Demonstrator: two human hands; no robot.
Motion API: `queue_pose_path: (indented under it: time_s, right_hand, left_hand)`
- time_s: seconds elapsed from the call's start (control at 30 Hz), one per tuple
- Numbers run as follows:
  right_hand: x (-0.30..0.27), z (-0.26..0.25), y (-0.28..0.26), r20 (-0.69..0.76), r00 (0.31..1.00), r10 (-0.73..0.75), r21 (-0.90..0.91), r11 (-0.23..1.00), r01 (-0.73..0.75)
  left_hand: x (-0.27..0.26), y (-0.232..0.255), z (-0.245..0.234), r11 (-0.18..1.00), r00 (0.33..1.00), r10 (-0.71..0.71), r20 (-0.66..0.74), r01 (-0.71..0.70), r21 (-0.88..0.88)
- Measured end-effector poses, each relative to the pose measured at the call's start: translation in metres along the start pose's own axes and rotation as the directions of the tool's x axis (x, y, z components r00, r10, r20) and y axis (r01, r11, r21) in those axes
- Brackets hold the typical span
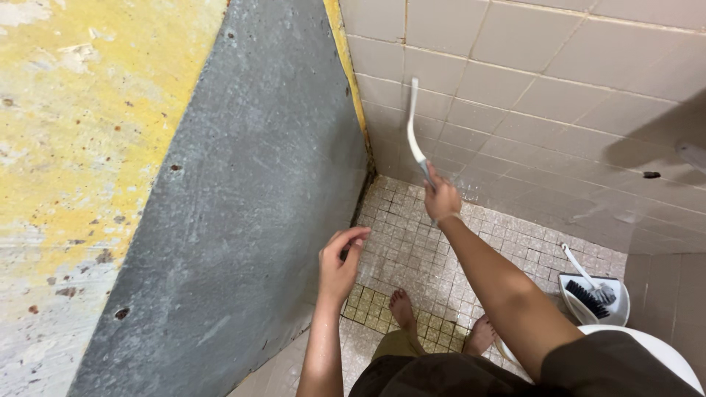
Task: The person uses a squeegee to scrape and clean the tiled floor, walls, and the edge of a door in a bathroom, while sitting on the floor.
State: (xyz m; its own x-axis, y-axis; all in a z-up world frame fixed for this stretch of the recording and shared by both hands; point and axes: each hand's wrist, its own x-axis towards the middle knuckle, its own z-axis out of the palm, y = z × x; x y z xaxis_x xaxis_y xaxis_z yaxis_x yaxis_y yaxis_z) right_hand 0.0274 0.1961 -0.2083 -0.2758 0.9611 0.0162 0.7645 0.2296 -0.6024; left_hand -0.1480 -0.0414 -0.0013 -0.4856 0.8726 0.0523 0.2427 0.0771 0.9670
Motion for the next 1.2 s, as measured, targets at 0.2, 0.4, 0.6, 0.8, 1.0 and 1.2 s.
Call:
queue_pose_path:
  time_s: [0.2, 0.4, 0.6, 0.8, 1.0, 1.2]
  right_hand:
    - [-0.003, -0.029, -0.001, 0.040, 0.979, -0.200, -0.223, 0.953, 0.203]
    - [0.029, -0.087, -0.027, 0.138, 0.982, -0.125, -0.252, 0.955, 0.157]
    - [0.010, -0.131, 0.010, 0.038, 0.993, -0.114, -0.318, 0.940, 0.120]
    - [-0.022, -0.162, 0.055, -0.036, 0.997, -0.066, -0.344, 0.937, 0.050]
    - [-0.042, -0.191, 0.092, -0.083, 0.996, -0.044, -0.369, 0.929, 0.011]
    - [-0.056, -0.218, 0.125, -0.104, 0.994, -0.030, -0.371, 0.929, -0.011]
  left_hand:
    - [0.001, 0.003, 0.009, 0.998, 1.000, 0.021, 0.020, -0.020, -0.058]
    - [0.007, 0.017, 0.026, 0.996, 0.995, 0.055, 0.082, -0.049, -0.074]
    - [0.007, 0.032, 0.045, 0.993, 0.990, 0.094, 0.105, -0.086, -0.075]
    - [-0.002, 0.042, 0.066, 0.994, 0.983, 0.106, 0.151, -0.098, -0.058]
    - [-0.015, 0.056, 0.090, 0.991, 0.976, 0.131, 0.177, -0.127, -0.033]
    - [-0.033, 0.065, 0.119, 0.994, 0.975, 0.110, 0.194, -0.110, -0.008]
